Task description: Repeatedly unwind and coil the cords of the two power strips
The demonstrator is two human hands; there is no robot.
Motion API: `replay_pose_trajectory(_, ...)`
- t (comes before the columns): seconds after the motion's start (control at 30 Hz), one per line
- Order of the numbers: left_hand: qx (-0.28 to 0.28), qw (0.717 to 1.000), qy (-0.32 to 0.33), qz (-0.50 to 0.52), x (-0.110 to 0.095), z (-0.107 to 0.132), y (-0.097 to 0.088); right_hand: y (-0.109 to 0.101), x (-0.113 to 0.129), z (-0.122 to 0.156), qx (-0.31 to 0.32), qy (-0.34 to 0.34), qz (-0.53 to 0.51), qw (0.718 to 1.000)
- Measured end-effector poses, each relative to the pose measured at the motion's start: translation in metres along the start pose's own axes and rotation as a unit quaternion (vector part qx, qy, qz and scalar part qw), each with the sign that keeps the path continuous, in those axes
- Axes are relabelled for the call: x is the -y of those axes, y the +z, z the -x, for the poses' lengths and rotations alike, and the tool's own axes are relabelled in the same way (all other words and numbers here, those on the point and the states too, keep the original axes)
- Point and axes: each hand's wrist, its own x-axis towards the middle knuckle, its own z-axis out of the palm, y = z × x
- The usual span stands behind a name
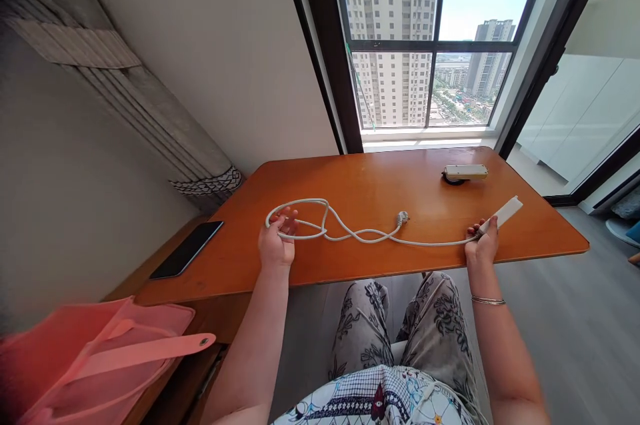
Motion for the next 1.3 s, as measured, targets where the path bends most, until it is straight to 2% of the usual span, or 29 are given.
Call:
replay_pose_trajectory(0.07,-0.003,1.0,-0.007,-0.012,-0.003,-0.011,-0.006,-0.003,0.009,-0.008,-0.024,0.016,-0.022,0.999)
replay_pose_trajectory(0.2,-0.017,0.997,-0.06,-0.037,-0.003,-0.029,-0.012,-0.008,0.021,-0.017,-0.032,0.015,-0.033,0.999)
replay_pose_trajectory(0.3,-0.054,0.994,-0.032,-0.088,0.0,-0.036,-0.017,-0.009,0.024,-0.019,-0.05,-0.001,-0.036,0.998)
replay_pose_trajectory(0.37,-0.059,0.988,0.001,-0.144,0.001,-0.04,-0.021,-0.01,0.025,-0.023,-0.061,-0.016,-0.031,0.997)
replay_pose_trajectory(0.47,-0.055,0.966,0.056,-0.246,-0.004,-0.05,-0.028,-0.013,0.03,-0.034,-0.073,-0.042,-0.012,0.996)
replay_pose_trajectory(0.53,-0.048,0.953,0.07,-0.291,-0.013,-0.058,-0.033,-0.016,0.035,-0.045,-0.078,-0.055,0.004,0.995)
replay_pose_trajectory(0.67,-0.003,0.94,0.019,-0.34,-0.03,-0.066,-0.039,-0.022,0.044,-0.061,-0.074,-0.069,0.041,0.994)
replay_pose_trajectory(0.73,0.028,0.908,0.02,-0.419,-0.033,-0.061,-0.037,-0.023,0.045,-0.062,-0.061,-0.069,0.063,0.994)
replay_pose_trajectory(0.8,0.06,0.866,0.072,-0.491,-0.032,-0.049,-0.029,-0.022,0.044,-0.061,-0.052,-0.072,0.068,0.994)
replay_pose_trajectory(0.87,0.112,0.842,0.133,-0.51,-0.026,-0.033,-0.016,-0.019,0.043,-0.059,-0.056,-0.074,0.057,0.994)
replay_pose_trajectory(0.97,0.237,0.79,0.179,-0.536,-0.012,-0.009,0.01,-0.016,0.041,-0.057,-0.052,-0.074,0.058,0.994)
replay_pose_trajectory(1.03,0.356,0.734,0.198,-0.544,-0.003,0.003,0.027,-0.015,0.04,-0.057,-0.043,-0.079,0.062,0.994)
replay_pose_trajectory(1.1,0.469,0.66,0.177,-0.56,0.005,0.011,0.04,-0.016,0.041,-0.056,-0.039,-0.082,0.054,0.994)
replay_pose_trajectory(1.17,0.534,0.599,0.142,-0.579,0.013,0.013,0.048,-0.017,0.042,-0.056,-0.038,-0.074,0.045,0.995)
replay_pose_trajectory(1.23,0.551,0.576,0.12,-0.592,0.018,0.012,0.052,-0.017,0.044,-0.056,-0.042,-0.062,0.038,0.996)
replay_pose_trajectory(1.3,0.555,0.575,0.106,-0.591,0.021,0.007,0.051,-0.017,0.046,-0.057,-0.045,-0.058,0.038,0.997)
